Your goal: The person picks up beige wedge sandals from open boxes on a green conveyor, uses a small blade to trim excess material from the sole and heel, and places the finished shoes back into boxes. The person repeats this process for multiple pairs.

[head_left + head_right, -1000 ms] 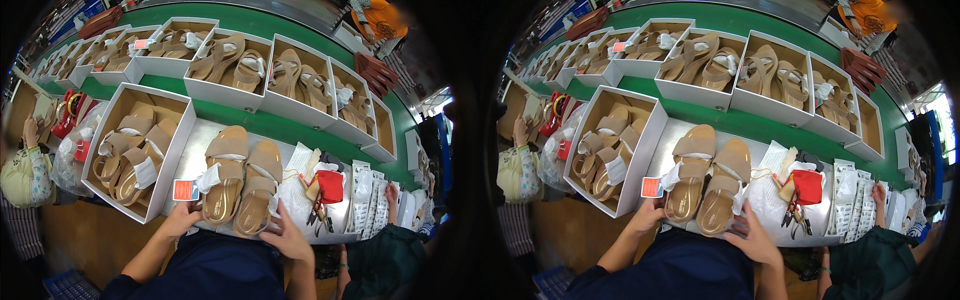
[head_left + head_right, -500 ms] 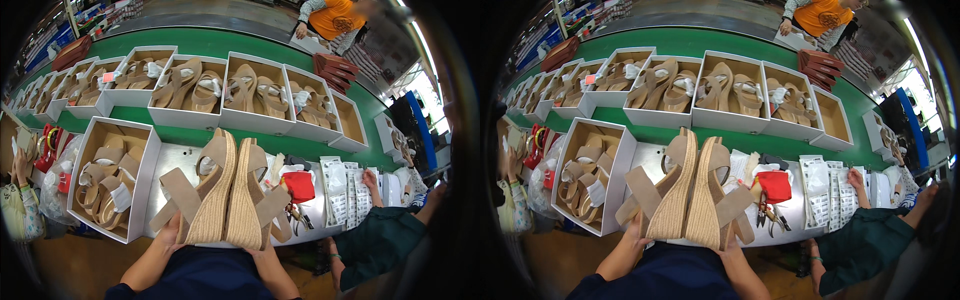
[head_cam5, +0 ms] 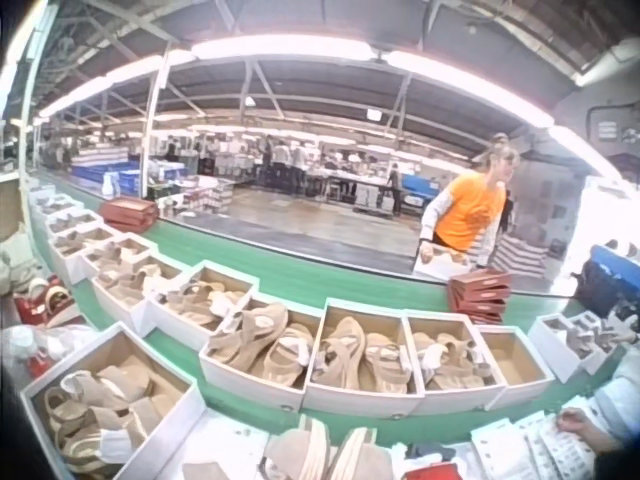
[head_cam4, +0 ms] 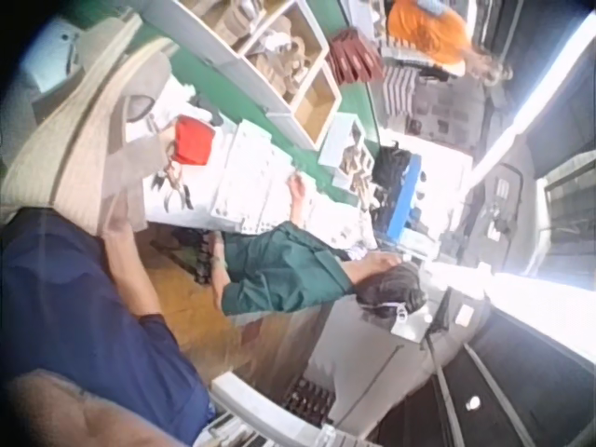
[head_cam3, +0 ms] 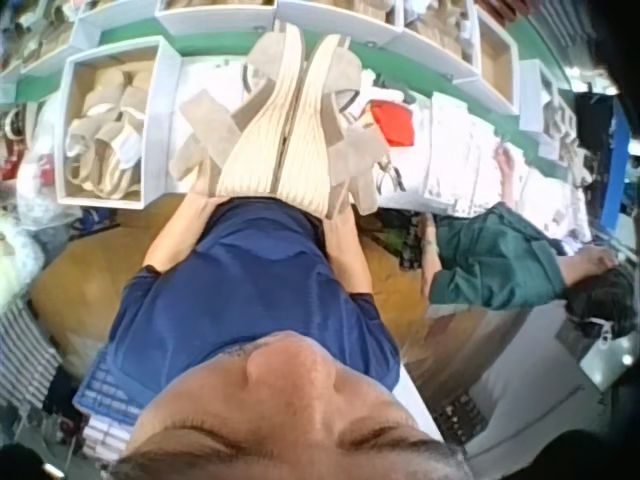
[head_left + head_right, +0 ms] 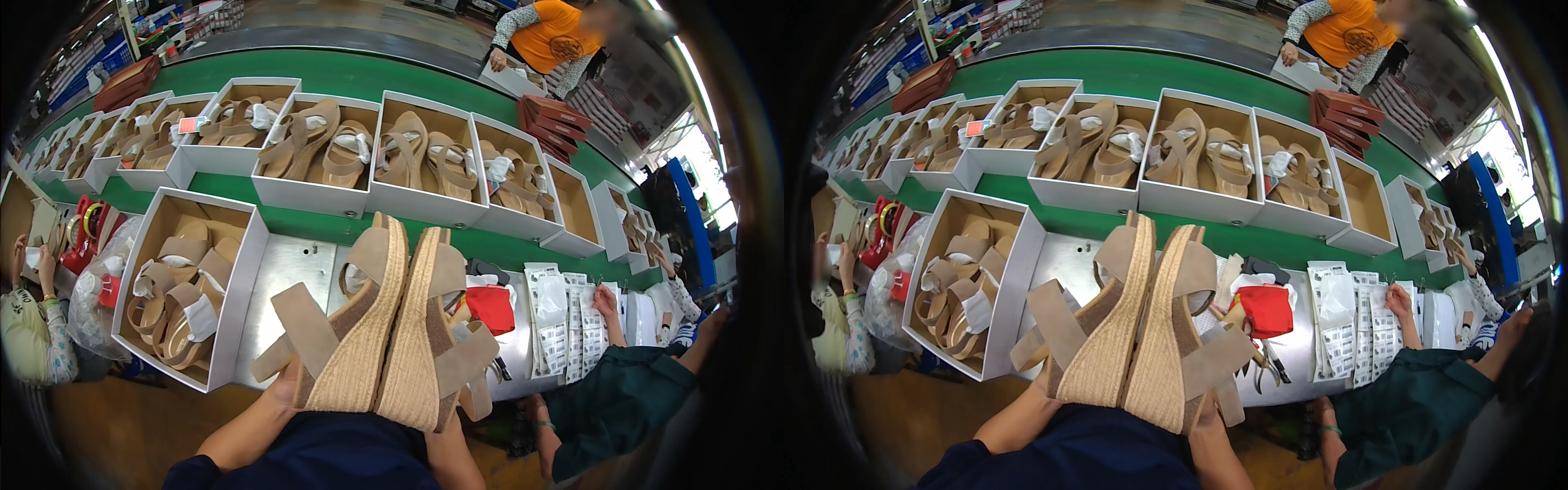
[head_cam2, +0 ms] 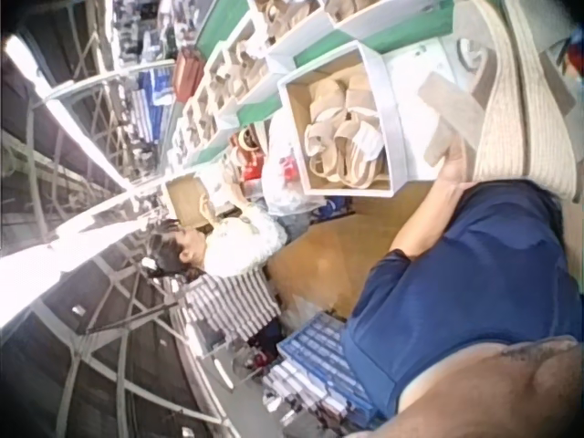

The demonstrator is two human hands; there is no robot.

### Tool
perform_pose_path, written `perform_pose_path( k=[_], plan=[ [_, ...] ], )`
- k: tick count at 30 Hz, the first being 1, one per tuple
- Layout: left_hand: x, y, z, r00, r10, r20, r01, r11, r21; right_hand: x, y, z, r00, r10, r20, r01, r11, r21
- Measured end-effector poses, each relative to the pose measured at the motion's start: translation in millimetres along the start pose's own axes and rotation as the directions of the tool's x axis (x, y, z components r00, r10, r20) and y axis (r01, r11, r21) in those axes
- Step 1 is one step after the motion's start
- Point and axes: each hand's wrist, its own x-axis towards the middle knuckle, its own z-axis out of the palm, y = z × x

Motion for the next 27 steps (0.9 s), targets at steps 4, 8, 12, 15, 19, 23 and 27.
perform_pose_path(
  k=[4,8,12,15,19,23,27],
  plan=[
    [-5.8,-0.2,0.7,1.000,-0.021,-0.005,0.021,1.000,0.010,1.0,-7.5,1.0,1.000,-0.001,0.014,0.002,0.998,-0.057],
    [-9.3,-1.7,0.0,1.000,-0.026,-0.011,0.026,1.000,0.017,-0.4,-12.5,2.8,0.999,0.001,0.035,0.002,0.997,-0.080],
    [-7.2,2.7,1.6,1.000,-0.020,-0.021,0.020,0.999,0.029,4.3,-6.9,3.4,0.998,0.021,0.062,-0.018,0.999,-0.042],
    [-7.2,6.4,4.5,0.999,-0.022,-0.027,0.023,0.999,0.047,5.0,-2.3,3.3,0.997,0.033,0.072,-0.033,0.999,0.002],
    [-8.4,9.4,7.5,0.999,-0.016,-0.037,0.019,0.996,0.091,5.2,-0.7,3.4,0.995,0.040,0.090,-0.041,0.999,0.008],
    [-14.8,21.0,10.9,0.999,0.003,-0.044,0.007,0.977,0.212,5.6,-12.9,0.8,0.988,0.049,0.143,-0.041,0.997,-0.059],
    [-26.8,67.8,13.7,0.989,0.149,-0.003,-0.140,0.934,0.328,-3.1,-46.5,-3.3,0.958,0.071,0.277,-0.007,0.974,-0.225]
  ],
)
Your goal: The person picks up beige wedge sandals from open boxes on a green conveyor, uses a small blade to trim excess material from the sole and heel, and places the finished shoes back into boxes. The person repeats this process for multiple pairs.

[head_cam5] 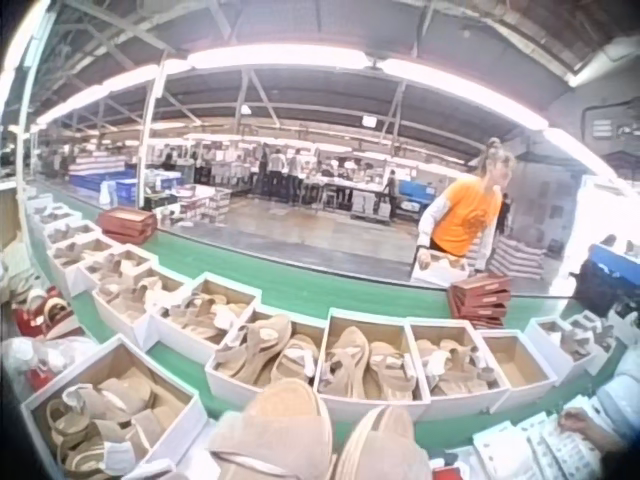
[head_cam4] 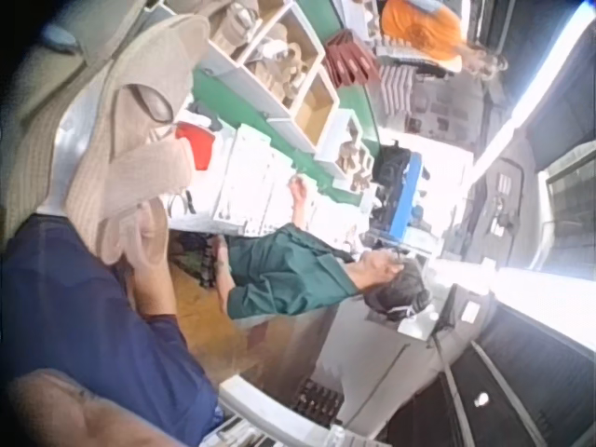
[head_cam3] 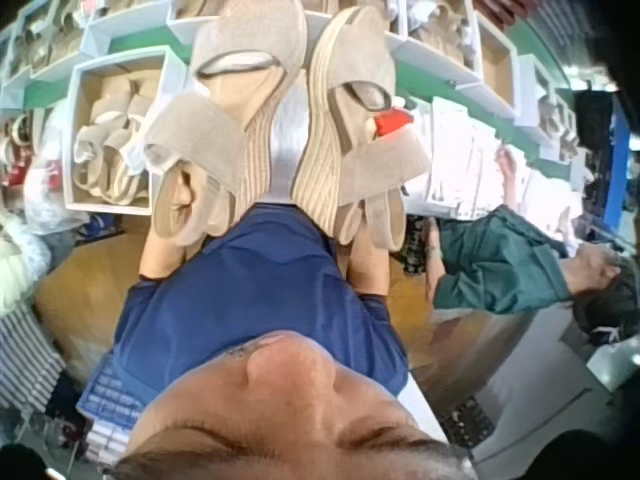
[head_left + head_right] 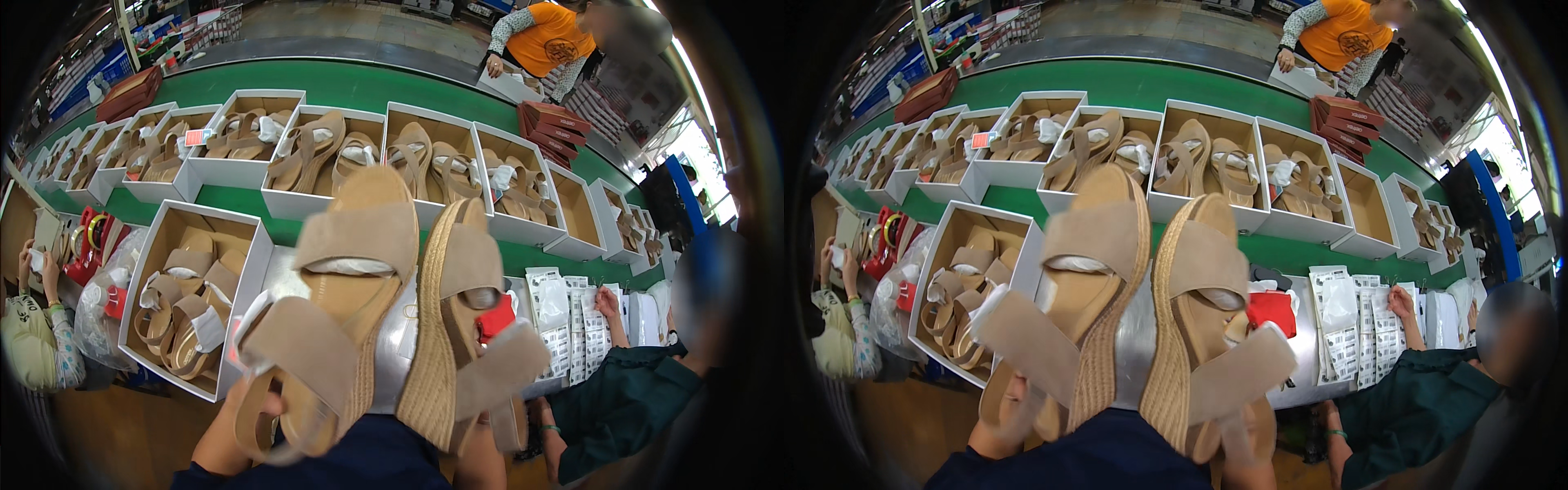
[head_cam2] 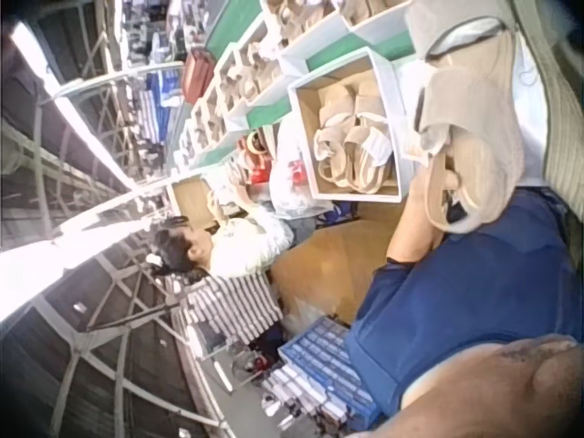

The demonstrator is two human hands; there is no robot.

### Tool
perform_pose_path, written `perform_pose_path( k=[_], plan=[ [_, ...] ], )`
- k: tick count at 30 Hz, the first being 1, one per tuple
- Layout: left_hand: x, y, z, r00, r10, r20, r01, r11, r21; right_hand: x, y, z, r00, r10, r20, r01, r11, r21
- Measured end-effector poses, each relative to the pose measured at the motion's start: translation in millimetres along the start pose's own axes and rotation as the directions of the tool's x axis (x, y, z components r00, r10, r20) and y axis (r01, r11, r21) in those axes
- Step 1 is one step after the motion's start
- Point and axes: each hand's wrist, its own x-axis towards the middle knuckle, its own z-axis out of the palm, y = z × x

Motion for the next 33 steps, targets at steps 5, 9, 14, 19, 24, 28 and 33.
perform_pose_path(
  k=[5,9,14,19,24,28,33],
  plan=[
    [42.8,-16.8,-1.3,0.994,-0.053,-0.100,0.046,0.997,-0.065,-7.0,-13.6,-1.2,0.999,-0.014,0.040,0.020,0.988,-0.155],
    [41.2,3.0,-3.7,0.999,0.004,-0.032,0.000,0.992,0.124,16.1,-30.2,47.3,0.952,0.007,-0.306,-0.152,0.877,-0.455],
    [39.1,39.6,33.2,0.995,0.098,0.006,-0.080,0.778,0.623,23.4,-66.0,82.8,0.935,-0.097,-0.342,-0.309,0.253,-0.917],
    [42.7,34.0,66.4,0.972,0.236,0.010,-0.130,0.498,0.858,25.9,-61.2,88.5,0.916,-0.232,-0.328,-0.311,0.104,-0.945],
    [46.8,14.5,77.9,0.867,0.494,0.071,-0.212,0.235,0.949,29.8,-52.1,102.2,0.866,-0.391,-0.312,-0.301,0.090,-0.949],
    [51.8,-11.3,81.1,0.658,0.753,-0.025,-0.417,0.392,0.820,33.2,-30.6,97.9,0.610,-0.789,-0.077,-0.045,0.062,-0.997],
    [71.1,-4.9,114.4,0.727,0.642,-0.243,-0.574,0.762,0.299,23.4,-16.8,46.7,0.328,-0.943,-0.050,0.204,0.122,-0.971]
  ],
)
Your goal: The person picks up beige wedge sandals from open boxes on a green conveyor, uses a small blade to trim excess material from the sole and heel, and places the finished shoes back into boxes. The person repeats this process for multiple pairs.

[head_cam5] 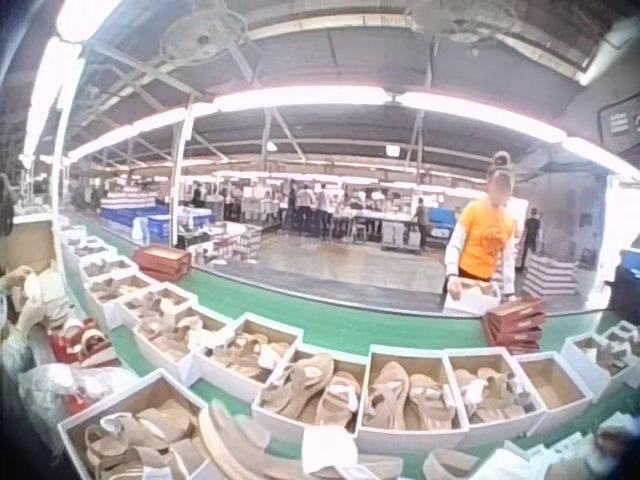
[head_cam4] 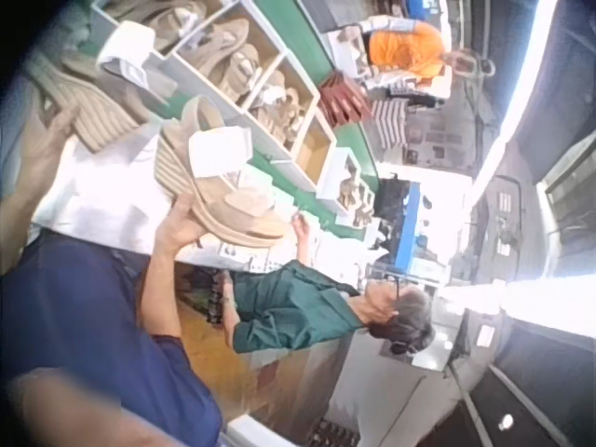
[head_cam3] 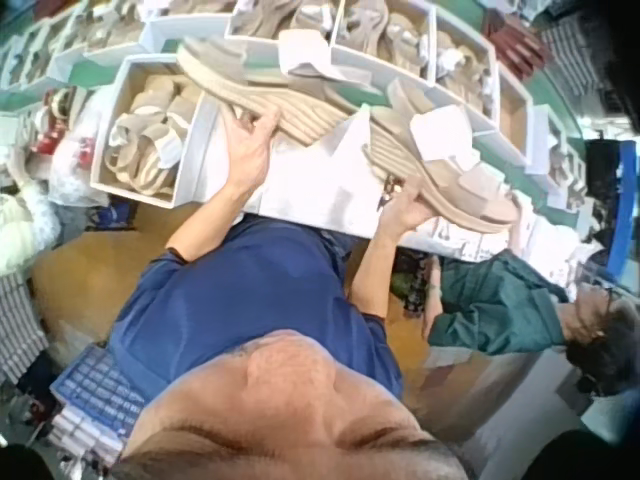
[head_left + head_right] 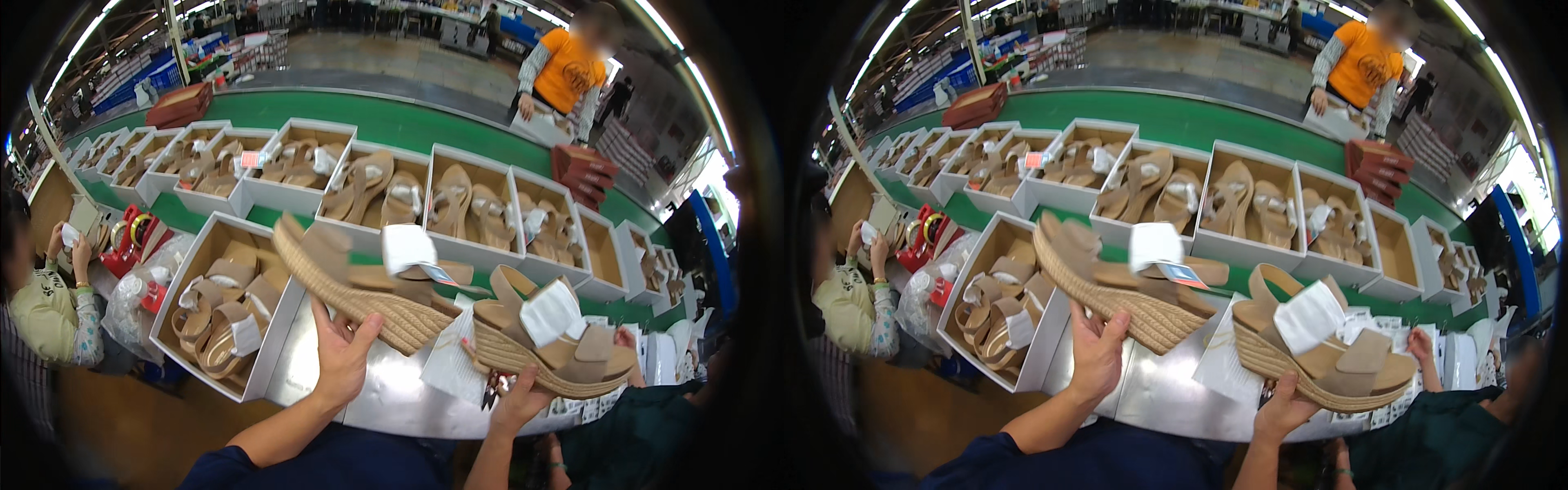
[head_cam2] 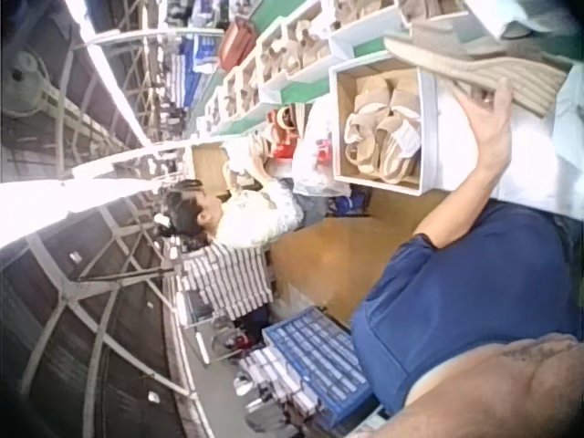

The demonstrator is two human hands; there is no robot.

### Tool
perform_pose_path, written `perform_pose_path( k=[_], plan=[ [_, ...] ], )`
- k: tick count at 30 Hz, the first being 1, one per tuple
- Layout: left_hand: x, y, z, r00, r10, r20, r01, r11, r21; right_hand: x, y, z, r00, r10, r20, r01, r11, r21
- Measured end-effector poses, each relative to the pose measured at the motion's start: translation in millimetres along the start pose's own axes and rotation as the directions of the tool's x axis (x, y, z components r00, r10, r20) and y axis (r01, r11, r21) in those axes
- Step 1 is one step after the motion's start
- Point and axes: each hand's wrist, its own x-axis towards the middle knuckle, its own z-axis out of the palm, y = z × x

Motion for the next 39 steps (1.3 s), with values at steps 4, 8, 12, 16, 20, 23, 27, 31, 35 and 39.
perform_pose_path(
  k=[4,8,12,16,20,23,27,31,35,39],
  plan=[
    [1.5,-9.9,7.0,0.892,-0.415,0.178,0.446,0.750,-0.488,-2.5,-30.8,47.1,0.900,0.342,0.269,-0.428,0.583,0.691],
    [-8.7,-21.7,9.6,0.774,-0.438,0.458,0.623,0.393,-0.677,-19.6,-33.7,65.6,0.634,0.292,0.716,-0.700,-0.176,0.692],
    [-13.0,-19.0,12.8,0.782,-0.420,0.460,0.614,0.398,-0.682,-24.3,-33.0,66.5,0.550,0.364,0.752,-0.713,-0.264,0.649],
    [-16.1,-21.0,8.3,0.779,-0.424,0.461,0.618,0.400,-0.677,-25.3,-39.3,68.3,0.551,0.365,0.751,-0.726,-0.234,0.646],
    [-16.5,-20.7,2.7,0.774,-0.404,0.488,0.633,0.470,-0.615,-27.7,-24.3,63.7,0.510,0.303,0.805,-0.740,-0.323,0.590],
    [-17.1,-19.8,-5.8,0.722,-0.365,0.588,0.690,0.449,-0.568,-29.7,-17.4,56.2,0.497,0.286,0.820,-0.780,-0.266,0.566],
    [-9.4,-16.8,-44.2,0.624,-0.334,0.706,0.751,0.506,-0.424,-27.4,0.6,25.1,0.514,0.142,0.846,-0.856,0.026,0.516],
    [7.6,-14.9,-68.7,0.624,-0.697,0.353,0.733,0.679,0.045,-2.1,12.1,-0.2,0.391,0.484,0.782,-0.891,0.412,0.190],
    [10.8,-25.3,-74.9,0.818,-0.267,0.510,0.170,0.958,0.230,-4.1,24.5,-0.7,0.665,0.175,0.726,-0.334,0.939,0.079],
    [18.1,-20.4,-78.0,0.825,-0.097,0.556,-0.057,0.966,0.254,11.6,3.5,21.8,0.742,-0.107,0.661,0.069,0.994,0.083]
  ],
)
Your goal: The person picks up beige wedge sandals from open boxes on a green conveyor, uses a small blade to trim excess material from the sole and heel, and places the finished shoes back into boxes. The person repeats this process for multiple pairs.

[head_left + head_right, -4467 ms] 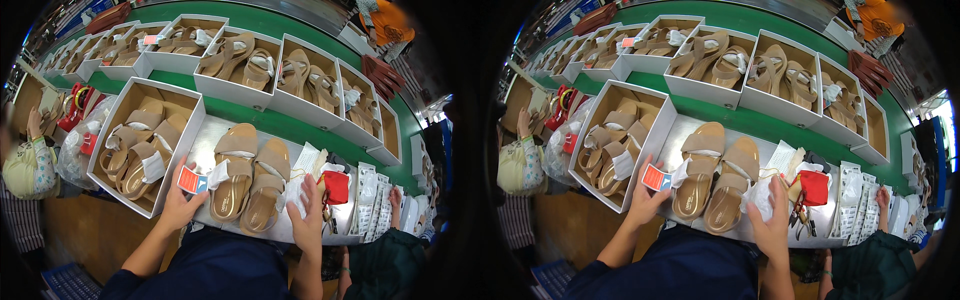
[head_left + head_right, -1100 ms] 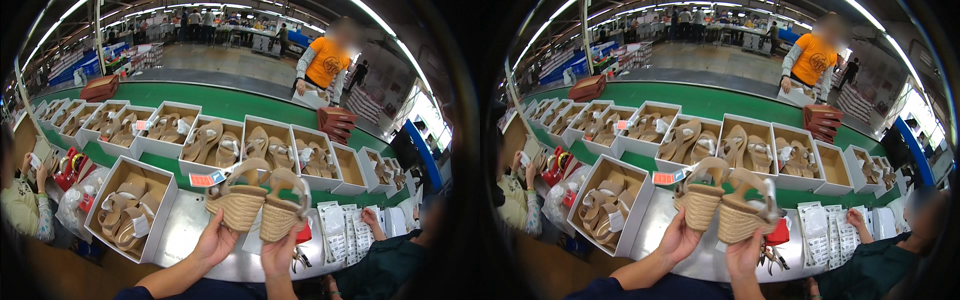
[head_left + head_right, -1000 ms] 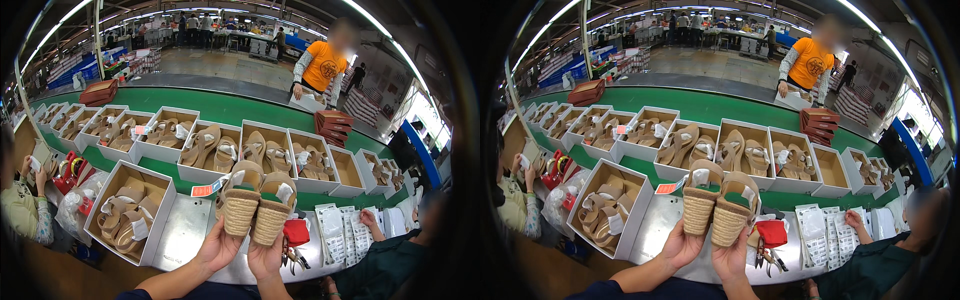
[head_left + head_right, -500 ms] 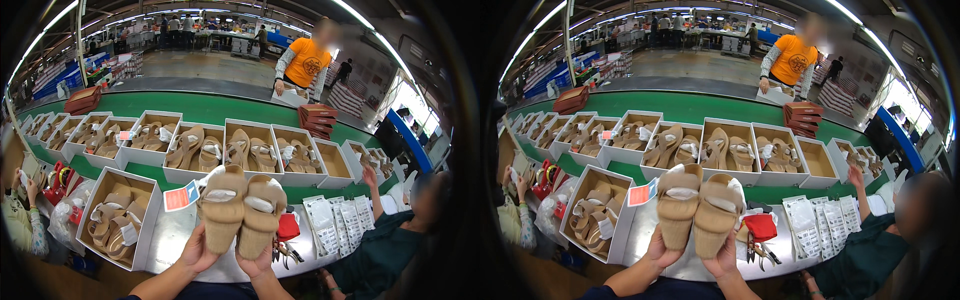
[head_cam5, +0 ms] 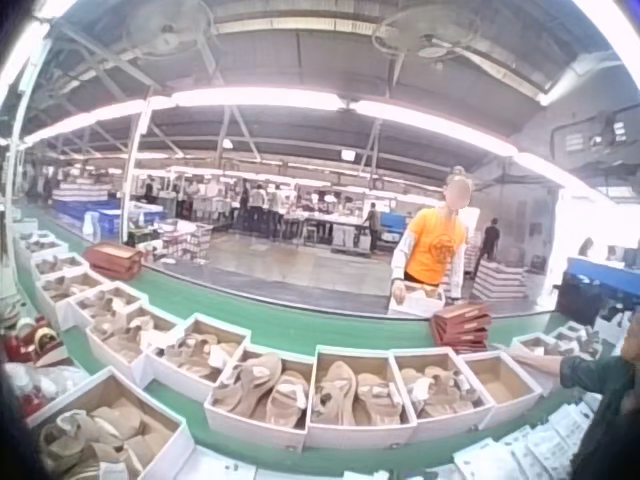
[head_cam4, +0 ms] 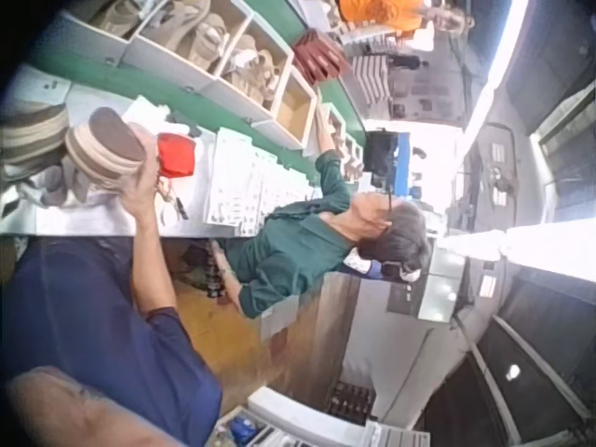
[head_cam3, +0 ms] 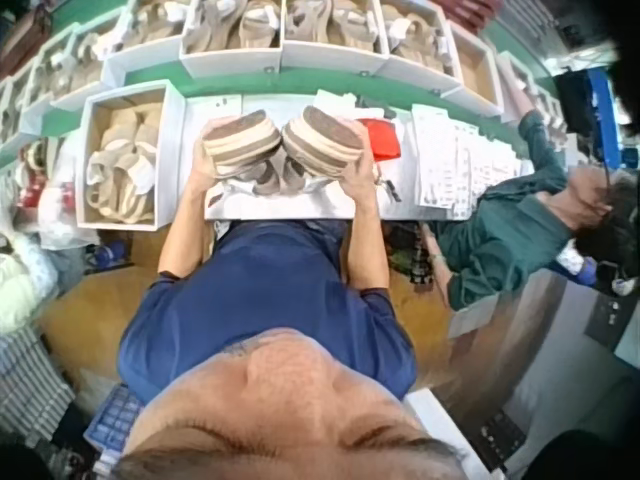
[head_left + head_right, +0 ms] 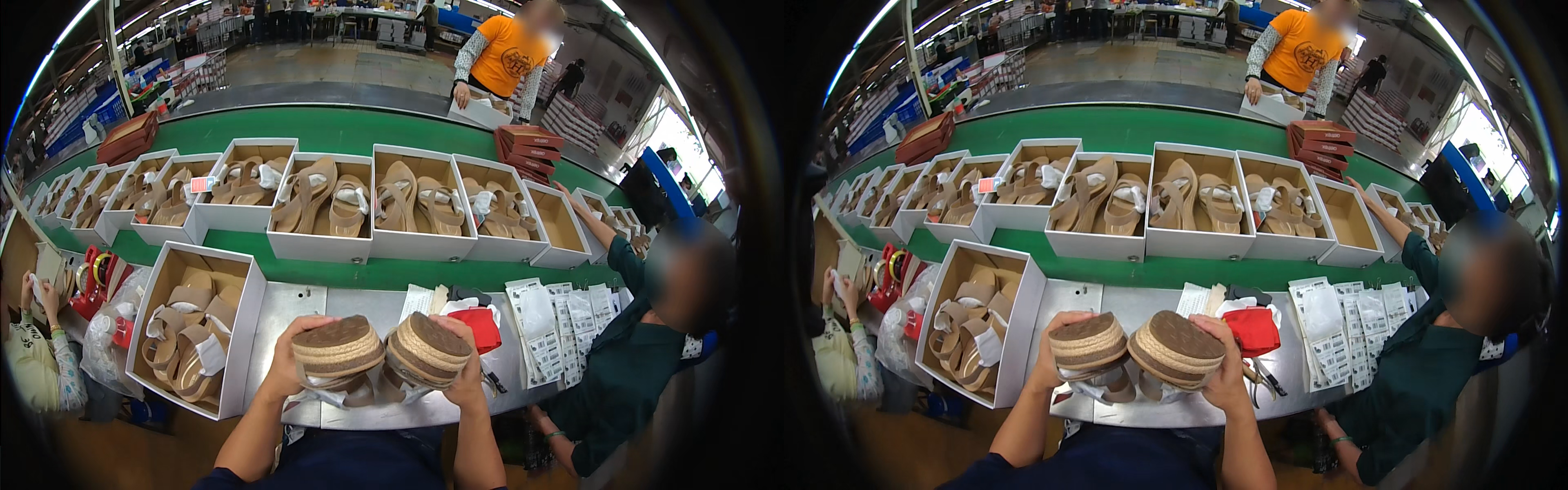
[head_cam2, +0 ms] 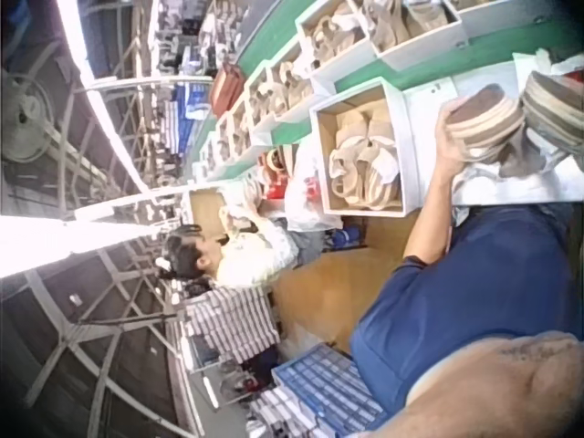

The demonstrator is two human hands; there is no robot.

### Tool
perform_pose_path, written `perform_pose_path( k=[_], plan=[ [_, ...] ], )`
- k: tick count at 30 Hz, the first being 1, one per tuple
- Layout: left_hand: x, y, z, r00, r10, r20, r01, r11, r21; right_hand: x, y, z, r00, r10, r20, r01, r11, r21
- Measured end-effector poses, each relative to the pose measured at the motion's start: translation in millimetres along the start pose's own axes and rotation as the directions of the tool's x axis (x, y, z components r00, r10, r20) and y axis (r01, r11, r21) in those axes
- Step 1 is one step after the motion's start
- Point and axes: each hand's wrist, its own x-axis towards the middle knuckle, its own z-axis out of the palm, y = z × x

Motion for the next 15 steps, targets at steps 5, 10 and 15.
perform_pose_path(
  k=[5,10,15],
  plan=[
    [1.3,4.1,-4.4,1.000,0.001,-0.008,-0.001,0.999,0.042,-0.3,-3.3,-0.2,0.998,0.059,0.011,-0.058,0.996,-0.072],
    [-8.3,-4.9,-2.9,0.949,-0.294,-0.116,0.289,0.955,-0.058,-1.5,0.9,6.5,0.866,0.484,0.125,-0.500,0.843,0.198],
    [-33.0,-23.9,-8.0,0.714,-0.687,0.134,0.606,0.511,-0.610,-22.9,40.2,19.4,0.620,0.617,0.484,-0.622,0.011,0.783]
  ],
)
